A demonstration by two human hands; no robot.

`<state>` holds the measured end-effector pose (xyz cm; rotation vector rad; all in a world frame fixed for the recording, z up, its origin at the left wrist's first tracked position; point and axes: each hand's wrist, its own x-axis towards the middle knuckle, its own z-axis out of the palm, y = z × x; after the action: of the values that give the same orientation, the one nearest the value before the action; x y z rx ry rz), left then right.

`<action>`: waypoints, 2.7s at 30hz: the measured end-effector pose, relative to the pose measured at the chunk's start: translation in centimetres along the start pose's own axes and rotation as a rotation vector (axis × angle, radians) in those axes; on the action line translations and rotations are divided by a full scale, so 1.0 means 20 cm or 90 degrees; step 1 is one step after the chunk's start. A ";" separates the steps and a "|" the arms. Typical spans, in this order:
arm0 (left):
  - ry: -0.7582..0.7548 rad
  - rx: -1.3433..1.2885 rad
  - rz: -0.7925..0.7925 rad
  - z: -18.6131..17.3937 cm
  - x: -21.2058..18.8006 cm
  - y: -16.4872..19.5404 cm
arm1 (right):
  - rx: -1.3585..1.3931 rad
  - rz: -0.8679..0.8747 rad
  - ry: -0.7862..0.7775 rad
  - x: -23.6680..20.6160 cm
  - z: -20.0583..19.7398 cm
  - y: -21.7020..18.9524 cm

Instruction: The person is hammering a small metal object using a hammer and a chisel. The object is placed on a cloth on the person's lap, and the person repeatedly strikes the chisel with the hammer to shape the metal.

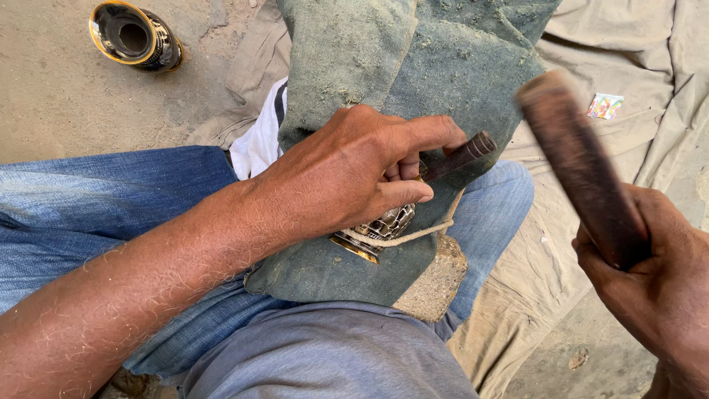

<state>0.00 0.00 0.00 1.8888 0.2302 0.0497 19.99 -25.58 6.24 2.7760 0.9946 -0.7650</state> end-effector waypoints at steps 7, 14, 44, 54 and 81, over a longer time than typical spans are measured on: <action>0.022 -0.027 0.037 0.02 0.00 -0.03 | 0.210 -0.100 0.093 0.02 0.09 0.21; 0.000 -0.012 0.028 0.01 0.03 -0.04 | 0.419 0.044 0.035 0.08 0.06 0.16; -0.049 -0.040 0.072 0.00 0.05 -0.09 | 0.145 -0.056 0.091 -0.06 0.02 0.04; 0.074 -0.046 0.055 0.02 -0.07 0.01 | 0.588 0.019 0.131 -0.10 0.09 0.08; 0.191 0.053 -0.007 0.14 -0.16 0.08 | 0.024 -0.048 -0.047 0.09 0.02 0.30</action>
<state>-2.54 -3.62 0.89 1.9583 0.4520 0.3218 24.65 -29.34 4.55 2.7328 1.0872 -0.8989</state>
